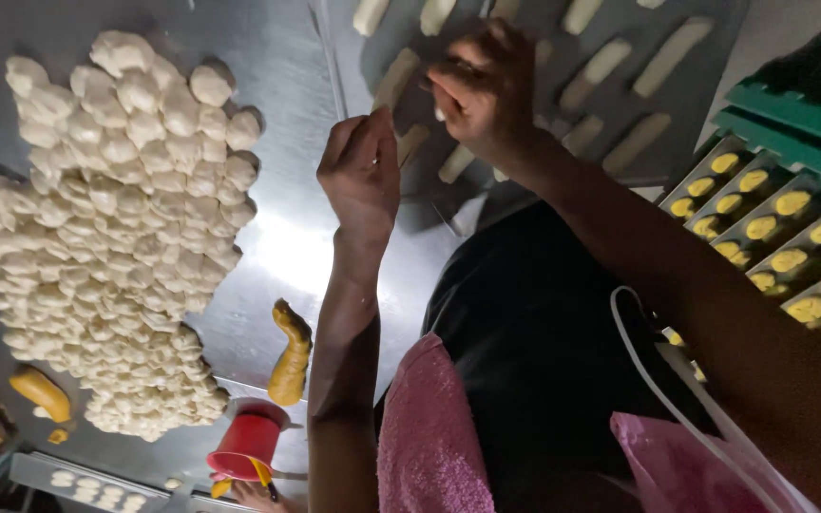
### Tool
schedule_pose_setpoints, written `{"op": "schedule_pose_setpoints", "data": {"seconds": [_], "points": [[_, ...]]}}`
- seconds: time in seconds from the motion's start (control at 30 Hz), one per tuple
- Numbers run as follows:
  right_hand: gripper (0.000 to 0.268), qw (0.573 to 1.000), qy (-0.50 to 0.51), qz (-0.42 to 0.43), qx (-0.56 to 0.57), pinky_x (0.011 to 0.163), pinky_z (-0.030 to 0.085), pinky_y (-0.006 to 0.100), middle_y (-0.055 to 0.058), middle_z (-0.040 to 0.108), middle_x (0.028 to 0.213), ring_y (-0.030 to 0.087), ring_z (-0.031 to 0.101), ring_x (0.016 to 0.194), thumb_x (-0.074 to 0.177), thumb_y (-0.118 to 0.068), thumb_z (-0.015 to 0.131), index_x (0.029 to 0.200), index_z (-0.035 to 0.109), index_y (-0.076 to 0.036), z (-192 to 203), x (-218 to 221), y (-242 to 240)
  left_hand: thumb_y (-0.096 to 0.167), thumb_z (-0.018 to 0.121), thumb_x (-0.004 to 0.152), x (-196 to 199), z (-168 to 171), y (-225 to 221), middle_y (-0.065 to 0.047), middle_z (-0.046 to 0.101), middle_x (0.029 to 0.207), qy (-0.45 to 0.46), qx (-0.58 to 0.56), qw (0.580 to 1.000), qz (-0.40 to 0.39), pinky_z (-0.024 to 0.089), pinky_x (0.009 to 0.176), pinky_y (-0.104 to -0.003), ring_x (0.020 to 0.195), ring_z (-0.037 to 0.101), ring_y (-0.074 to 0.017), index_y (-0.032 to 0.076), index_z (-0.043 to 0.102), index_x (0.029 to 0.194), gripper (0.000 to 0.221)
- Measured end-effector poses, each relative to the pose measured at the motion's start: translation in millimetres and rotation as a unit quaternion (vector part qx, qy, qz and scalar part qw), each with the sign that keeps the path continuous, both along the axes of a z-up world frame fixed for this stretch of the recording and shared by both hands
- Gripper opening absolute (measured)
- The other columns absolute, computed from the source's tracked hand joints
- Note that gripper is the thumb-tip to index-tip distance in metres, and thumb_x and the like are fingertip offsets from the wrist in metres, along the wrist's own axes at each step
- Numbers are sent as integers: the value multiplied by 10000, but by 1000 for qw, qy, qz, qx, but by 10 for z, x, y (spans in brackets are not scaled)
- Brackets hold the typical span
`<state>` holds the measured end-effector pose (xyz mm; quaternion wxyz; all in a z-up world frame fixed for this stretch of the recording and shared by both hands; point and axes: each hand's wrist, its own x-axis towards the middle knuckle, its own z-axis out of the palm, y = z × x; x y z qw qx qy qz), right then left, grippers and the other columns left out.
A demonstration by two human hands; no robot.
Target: Shaping dough into rolls on a tray, scoring them with a blade, and brushing with egg wash.
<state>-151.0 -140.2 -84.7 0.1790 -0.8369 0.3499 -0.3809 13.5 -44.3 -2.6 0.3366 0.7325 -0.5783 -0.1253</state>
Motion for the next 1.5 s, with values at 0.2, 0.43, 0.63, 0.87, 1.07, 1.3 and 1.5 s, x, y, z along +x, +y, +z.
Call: {"op": "schedule_pose_setpoints", "data": {"seconds": [0.2,0.43,0.63,0.87,1.07,1.3,1.5], "points": [[198,999,42,3,-16,889,360,472,0,597,1088,257,528,1082,831,-62,795,1004,756,-151,-162,74,-35,-38,699,938,14,-148,-233,-80,678,941,-11,13,1000,-21,578,675,-329,790,696,-208,74,762,1113,217],[214,998,62,-11,8,859,367,475,11,617,1054,283,532,1064,755,-105,812,942,724,-162,-85,126,-84,-27,727,926,109,-200,-114,-92,664,885,-39,32,998,-41,562,658,-362,759,672,-249,69,754,1051,160],[212,999,32,-3,26,874,368,467,-5,609,1044,258,539,1040,796,-53,820,956,742,-167,-105,79,-122,-35,728,943,111,212,-103,-98,692,978,6,69,998,-9,588,685,-325,829,708,-230,38,740,1108,181],[239,999,-28,-36,25,894,366,458,7,611,1071,279,529,1040,857,-80,849,1062,754,-158,-15,168,-595,3,752,978,163,-55,-668,-83,700,1018,22,-14,1000,13,602,729,-317,862,721,-202,39,755,1142,167],[302,999,-18,-43,6,933,377,468,-3,636,1111,276,548,1086,758,-28,802,1032,759,-146,13,295,-833,6,735,969,216,-246,-1021,-80,696,991,-16,-17,1000,-17,604,725,-330,847,718,-206,54,757,1123,163],[330,998,22,-49,-27,891,372,472,2,620,1089,271,534,1110,684,-5,778,985,762,-138,-96,334,-863,-24,713,942,254,-285,-1088,-97,667,920,-54,21,997,-46,571,687,-369,795,684,-244,54,744,1050,136],[299,999,7,-51,-1,907,385,492,18,610,1095,271,532,1105,733,-56,798,1013,744,-147,-60,188,-881,-15,721,982,157,81,-807,-59,705,940,-54,48,997,-32,573,708,-345,838,694,-216,62,739,1093,136]]}}
